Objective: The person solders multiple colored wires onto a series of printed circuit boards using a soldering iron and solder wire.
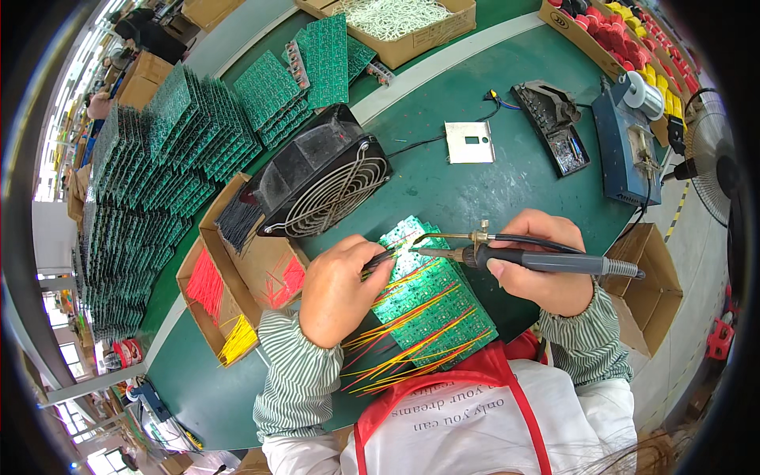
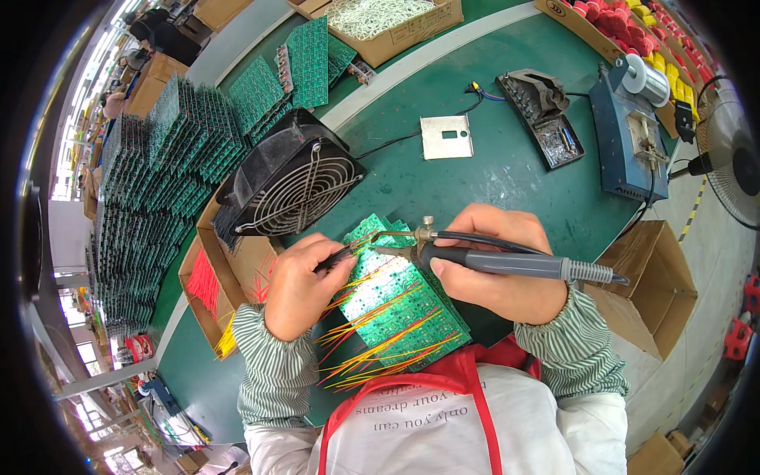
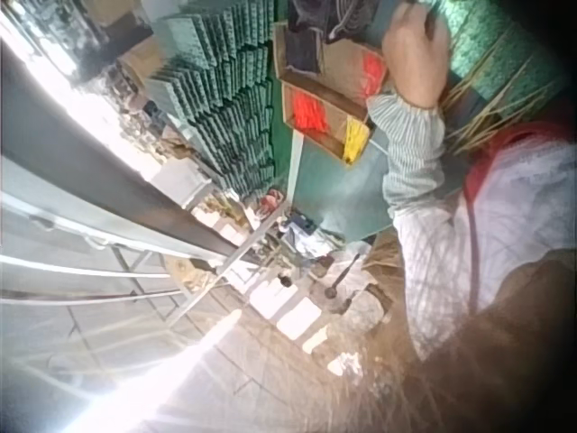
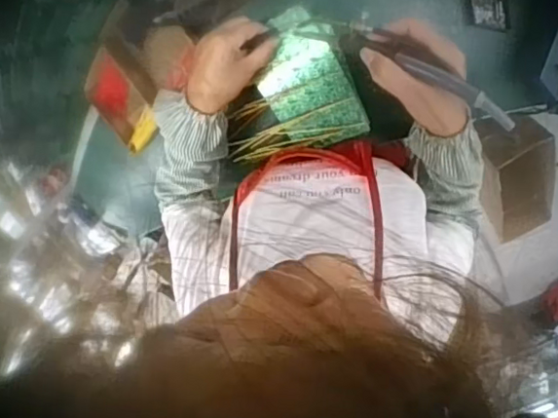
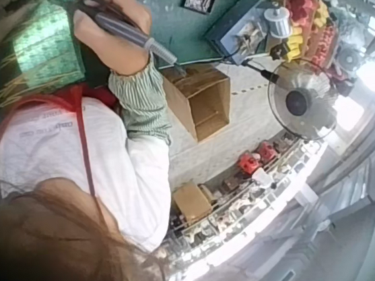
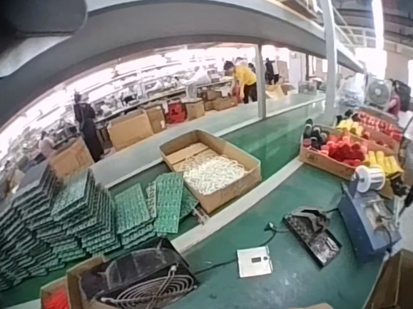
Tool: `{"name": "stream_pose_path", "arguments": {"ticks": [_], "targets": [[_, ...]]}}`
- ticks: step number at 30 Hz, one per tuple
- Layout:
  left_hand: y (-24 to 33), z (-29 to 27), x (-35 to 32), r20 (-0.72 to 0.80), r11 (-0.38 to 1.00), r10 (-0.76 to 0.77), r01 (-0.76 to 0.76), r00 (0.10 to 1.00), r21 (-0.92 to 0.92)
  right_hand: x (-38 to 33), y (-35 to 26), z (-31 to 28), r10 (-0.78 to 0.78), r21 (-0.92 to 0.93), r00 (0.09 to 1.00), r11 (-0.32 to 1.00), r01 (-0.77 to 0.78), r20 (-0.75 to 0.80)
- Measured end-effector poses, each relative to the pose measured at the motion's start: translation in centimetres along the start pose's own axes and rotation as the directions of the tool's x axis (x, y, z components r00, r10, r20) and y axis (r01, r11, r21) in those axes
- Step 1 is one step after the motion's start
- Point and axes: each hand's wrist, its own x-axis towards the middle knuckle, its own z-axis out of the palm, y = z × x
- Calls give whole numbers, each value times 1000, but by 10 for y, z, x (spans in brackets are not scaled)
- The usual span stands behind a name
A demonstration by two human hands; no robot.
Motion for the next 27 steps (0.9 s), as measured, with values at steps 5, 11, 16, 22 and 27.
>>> {"name": "stream_pose_path", "arguments": {"ticks": [5,11,16,22,27], "targets": [[2,-14,-4,-36,998,29,-30,999,-51,-2,-2,-3,0,-7,1000,1000,0,-24],[13,-37,-11,-399,956,-5,122,917,267,-5,0,-8,44,12,998,999,-44,-49],[22,-6,4,-143,994,88,-77,986,79,-5,0,-10,45,28,996,999,-43,-75],[12,11,15,-64,997,63,-65,996,-44,-3,3,-12,76,23,994,997,-74,-82],[11,11,18,-39,997,19,-22,999,-73,1,4,-10,29,-17,998,999,-30,-64]]}}
